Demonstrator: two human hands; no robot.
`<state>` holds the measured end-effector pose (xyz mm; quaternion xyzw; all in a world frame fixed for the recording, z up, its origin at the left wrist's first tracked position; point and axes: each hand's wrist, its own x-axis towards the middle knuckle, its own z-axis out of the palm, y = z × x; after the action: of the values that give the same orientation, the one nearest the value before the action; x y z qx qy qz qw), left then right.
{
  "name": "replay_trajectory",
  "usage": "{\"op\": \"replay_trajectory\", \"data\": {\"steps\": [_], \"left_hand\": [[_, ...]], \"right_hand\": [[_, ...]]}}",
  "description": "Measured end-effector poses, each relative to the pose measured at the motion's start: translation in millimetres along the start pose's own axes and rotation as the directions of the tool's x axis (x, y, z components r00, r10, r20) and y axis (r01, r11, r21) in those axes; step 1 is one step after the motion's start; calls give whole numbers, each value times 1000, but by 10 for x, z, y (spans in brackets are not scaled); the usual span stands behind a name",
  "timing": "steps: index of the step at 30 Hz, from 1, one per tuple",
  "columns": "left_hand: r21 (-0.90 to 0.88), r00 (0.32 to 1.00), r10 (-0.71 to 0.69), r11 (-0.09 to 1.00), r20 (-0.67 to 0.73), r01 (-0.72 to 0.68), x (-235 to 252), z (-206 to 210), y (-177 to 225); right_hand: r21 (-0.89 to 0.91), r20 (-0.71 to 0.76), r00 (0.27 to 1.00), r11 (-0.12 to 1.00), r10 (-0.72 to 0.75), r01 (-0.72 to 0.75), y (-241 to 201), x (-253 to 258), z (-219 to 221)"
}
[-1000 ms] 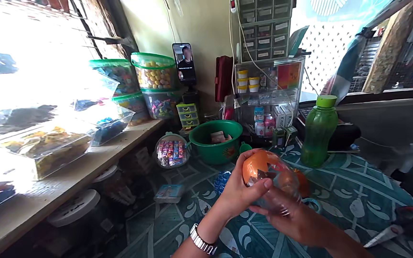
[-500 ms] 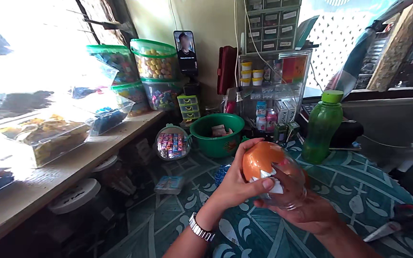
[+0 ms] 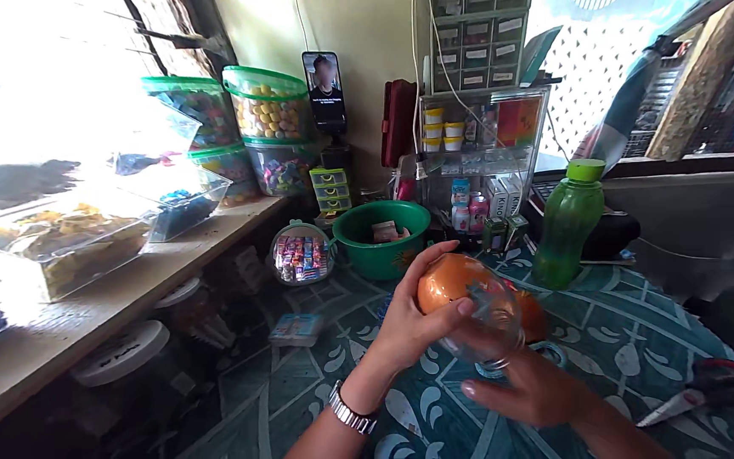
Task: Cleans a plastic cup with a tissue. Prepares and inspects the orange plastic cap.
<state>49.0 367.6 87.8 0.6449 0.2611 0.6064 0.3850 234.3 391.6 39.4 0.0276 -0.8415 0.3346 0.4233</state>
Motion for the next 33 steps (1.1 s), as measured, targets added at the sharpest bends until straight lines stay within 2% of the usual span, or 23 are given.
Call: {"op": "replay_trajectory", "data": {"steps": [1,2,4,6,8,13,19,20,22,23,25,27,28,30,32,33], "left_hand": [[-20,1000,26,999,15,-26,3,-24,-2],[-49,998,54,997,32,-52,4,-50,-4],[-69,993,109,992,45,-106,5,-85,2],[-53,989,143,989,32,-141,12,-87,15],[-46,992,130,991,3,-129,18,-78,6],[-82,997,76,994,-12,-77,-8,-58,-13],[-65,996,69,996,48,-66,45,-78,-19],[-61,995,69,996,65,-65,47,-89,-13],[-32,994,37,999,107,-33,36,-99,5],[-22,994,8,1000,112,-6,29,-84,14],[-4,996,-9,1000,89,9,3,-43,5],[53,998,29,998,48,-31,-17,-8,-14],[41,999,36,998,34,-37,-13,-9,-25],[-43,1000,9,999,15,-9,1,-29,-36],[-183,999,-28,983,-16,25,3,-30,-33],[-260,998,-44,965,-39,32,4,-20,-28]], "right_hand": [[232,26,1000,973,2,-8,12,16,-15],[453,26,1000,891,14,-24,12,37,-10],[760,3,997,647,73,-49,-39,69,15],[895,-37,992,447,123,-22,-54,68,39],[907,-70,985,421,156,-2,-50,50,33],[625,-30,999,781,35,-8,-80,32,-112],[452,-99,992,892,71,-19,-136,61,-83],[339,-102,993,940,55,-17,-134,41,-94],[-46,-86,996,999,-13,10,-108,-10,-124],[-225,-82,996,974,-38,19,-84,-25,-121],[-365,-88,995,931,-50,15,-44,-25,-67],[-278,-75,997,960,-20,-1,-35,-26,-21],[-164,-49,999,986,6,-13,-40,-28,-31],[191,25,999,981,30,-34,-55,-1,-87],[555,23,999,830,48,-53,-67,45,-82],[670,-13,997,740,82,-53,-94,68,-62]]}}
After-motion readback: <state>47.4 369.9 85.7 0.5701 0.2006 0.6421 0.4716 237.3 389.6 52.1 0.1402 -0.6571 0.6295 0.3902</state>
